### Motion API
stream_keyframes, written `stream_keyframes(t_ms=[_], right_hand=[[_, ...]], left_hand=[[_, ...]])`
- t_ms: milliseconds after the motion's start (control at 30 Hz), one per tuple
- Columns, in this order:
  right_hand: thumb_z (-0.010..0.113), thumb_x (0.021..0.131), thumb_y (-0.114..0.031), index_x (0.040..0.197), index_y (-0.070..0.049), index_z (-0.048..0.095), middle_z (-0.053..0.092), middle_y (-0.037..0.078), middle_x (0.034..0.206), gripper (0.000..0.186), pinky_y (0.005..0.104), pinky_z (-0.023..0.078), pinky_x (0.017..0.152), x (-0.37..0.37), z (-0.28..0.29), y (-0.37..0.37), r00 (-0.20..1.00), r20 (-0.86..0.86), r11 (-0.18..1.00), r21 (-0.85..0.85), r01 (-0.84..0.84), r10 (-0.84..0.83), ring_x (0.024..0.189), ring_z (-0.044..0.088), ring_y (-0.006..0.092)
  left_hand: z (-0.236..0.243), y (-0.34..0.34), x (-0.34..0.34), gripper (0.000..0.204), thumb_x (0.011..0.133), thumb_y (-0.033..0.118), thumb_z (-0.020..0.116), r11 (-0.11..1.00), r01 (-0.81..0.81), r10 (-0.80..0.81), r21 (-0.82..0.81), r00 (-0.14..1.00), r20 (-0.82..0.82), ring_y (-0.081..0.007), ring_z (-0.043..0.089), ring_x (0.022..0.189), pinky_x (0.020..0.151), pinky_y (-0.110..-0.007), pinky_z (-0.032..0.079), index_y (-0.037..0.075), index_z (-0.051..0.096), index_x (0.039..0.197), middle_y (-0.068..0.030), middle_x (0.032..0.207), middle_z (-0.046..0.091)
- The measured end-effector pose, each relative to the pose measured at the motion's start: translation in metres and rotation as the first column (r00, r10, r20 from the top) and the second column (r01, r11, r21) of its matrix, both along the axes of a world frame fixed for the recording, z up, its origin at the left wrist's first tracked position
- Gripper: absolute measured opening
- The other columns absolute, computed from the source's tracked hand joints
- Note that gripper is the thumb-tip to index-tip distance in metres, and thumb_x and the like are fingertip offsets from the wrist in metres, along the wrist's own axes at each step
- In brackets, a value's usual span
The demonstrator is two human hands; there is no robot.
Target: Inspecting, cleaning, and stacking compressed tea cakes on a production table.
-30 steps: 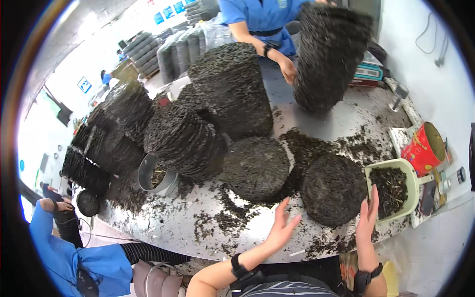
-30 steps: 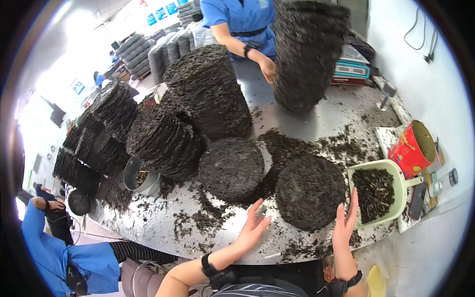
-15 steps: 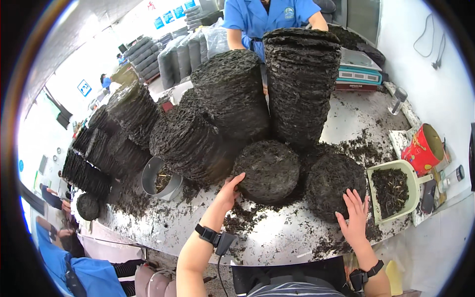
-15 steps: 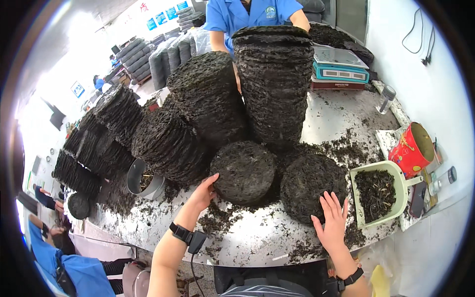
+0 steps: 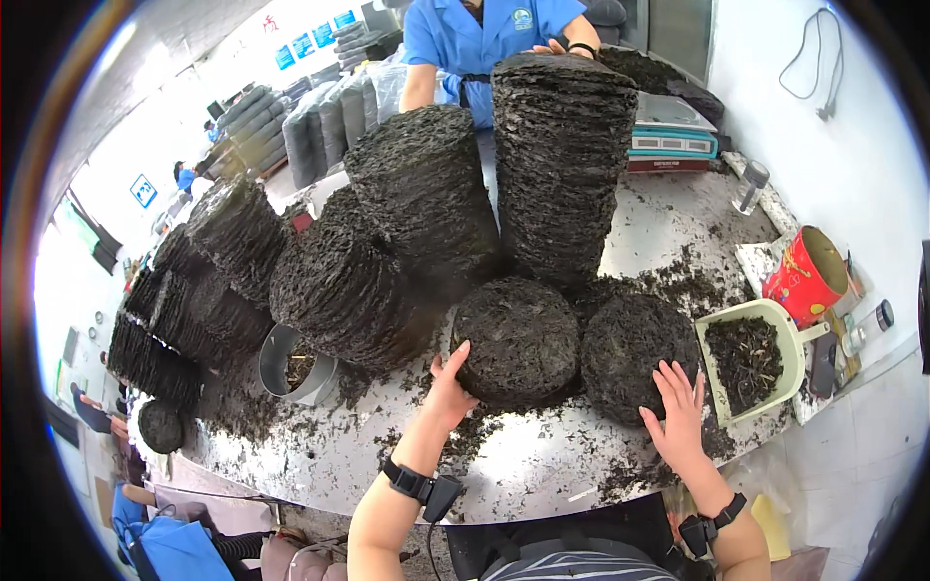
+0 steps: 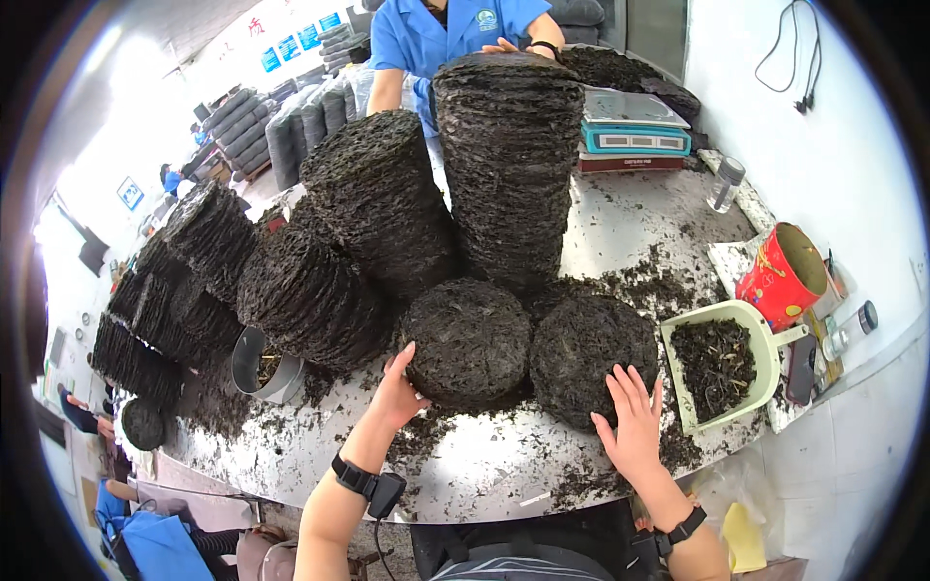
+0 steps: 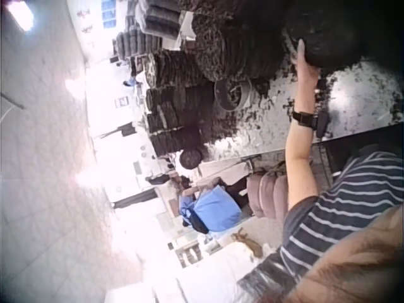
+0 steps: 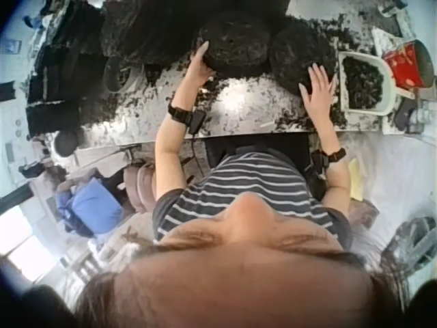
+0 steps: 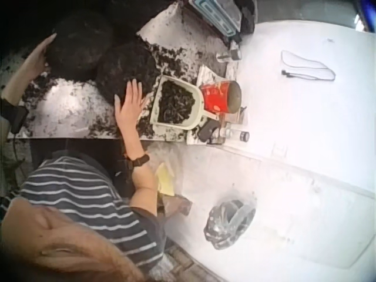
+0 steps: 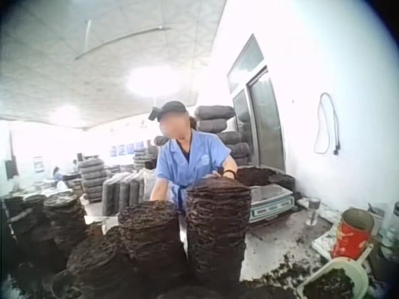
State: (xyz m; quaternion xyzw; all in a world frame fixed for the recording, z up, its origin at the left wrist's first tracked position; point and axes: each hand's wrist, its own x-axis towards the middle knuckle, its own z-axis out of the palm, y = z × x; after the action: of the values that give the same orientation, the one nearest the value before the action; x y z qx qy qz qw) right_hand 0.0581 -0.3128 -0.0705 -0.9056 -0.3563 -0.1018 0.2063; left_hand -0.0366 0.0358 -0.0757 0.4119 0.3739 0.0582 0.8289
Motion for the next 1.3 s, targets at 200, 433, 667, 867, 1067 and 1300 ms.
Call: stream_keyframes(t_ms=[200,433,667,867,1067,1300], right_hand=[[0.061,0.083,-0.025,0.13,-0.005,0.042,0.042,0.011,0.136,0.055,0.0557,0.009,0.11,-0.006,0.034,0.018,0.998,0.041,0.997,0.056,-0.055,0.053,0.131,0.033,0.0301],[0.061,0.085,-0.031,0.136,0.0,0.036,0.039,0.017,0.14,0.064,0.0453,0.022,0.109,-0.054,0.045,0.097,0.774,-0.348,0.761,0.598,-0.252,0.529,0.132,0.034,0.0335],[0.066,0.083,-0.019,0.124,-0.001,0.048,0.047,0.015,0.133,0.049,0.0366,0.037,0.099,-0.066,0.034,0.105,0.725,-0.405,0.709,0.686,-0.162,0.558,0.121,0.046,0.0308],[0.074,0.074,-0.014,0.107,-0.004,0.058,0.059,0.011,0.116,0.038,0.0359,0.043,0.09,-0.064,0.033,0.109,0.768,-0.358,0.713,0.679,-0.175,0.53,0.107,0.054,0.0268],[0.067,0.081,-0.022,0.122,-0.004,0.051,0.05,0.009,0.13,0.047,0.0392,0.04,0.097,-0.063,0.032,0.106,0.843,-0.379,0.809,0.579,-0.106,0.382,0.118,0.047,0.0305],[0.063,0.082,-0.009,0.118,0.0,0.056,0.059,0.015,0.119,0.037,0.0356,0.049,0.087,-0.051,0.035,0.1,0.869,-0.245,0.85,0.436,-0.297,0.429,0.106,0.059,0.0294]], left_hand=[[0.013,-0.045,-0.032,0.104,0.073,0.031,0.072,0.92,-0.262,0.244,0.29,0.965,0.098,-0.0291,0.035,0.123,0.101,-0.056,0.023,0.027,-0.003,0.144,-0.013,0.146,0.015],[0.017,-0.1,-0.084,0.106,0.072,0.025,0.077,0.827,-0.139,-0.002,0.544,0.968,0.251,-0.0213,0.033,0.123,0.099,-0.039,0.034,0.009,0.002,0.145,-0.0084,0.132,0.033],[0.02,-0.102,-0.089,0.09,0.077,0.013,0.075,0.94,-0.117,0.05,0.32,0.976,0.21,-0.0198,0.044,0.114,0.096,-0.033,0.039,0.003,0.011,0.139,-0.0121,0.127,0.04],[0.009,-0.112,-0.09,0.065,0.072,0.008,0.077,0.956,-0.176,0.13,0.234,0.971,0.198,-0.0183,0.055,0.101,0.087,-0.031,0.046,0.003,0.039,0.124,-0.0074,0.111,0.056],[-0.006,-0.11,-0.108,0.064,0.071,0.001,0.07,0.963,-0.223,0.177,0.153,0.948,0.264,-0.0224,0.051,0.111,0.096,-0.036,0.042,0.005,0.039,0.127,-0.0082,0.121,0.051],[-0.02,-0.102,-0.119,0.078,0.071,0.005,0.071,0.977,-0.208,0.186,0.053,0.945,0.27,-0.0251,0.039,0.123,0.105,-0.04,0.032,0.01,0.028,0.135,-0.0082,0.132,0.04]])
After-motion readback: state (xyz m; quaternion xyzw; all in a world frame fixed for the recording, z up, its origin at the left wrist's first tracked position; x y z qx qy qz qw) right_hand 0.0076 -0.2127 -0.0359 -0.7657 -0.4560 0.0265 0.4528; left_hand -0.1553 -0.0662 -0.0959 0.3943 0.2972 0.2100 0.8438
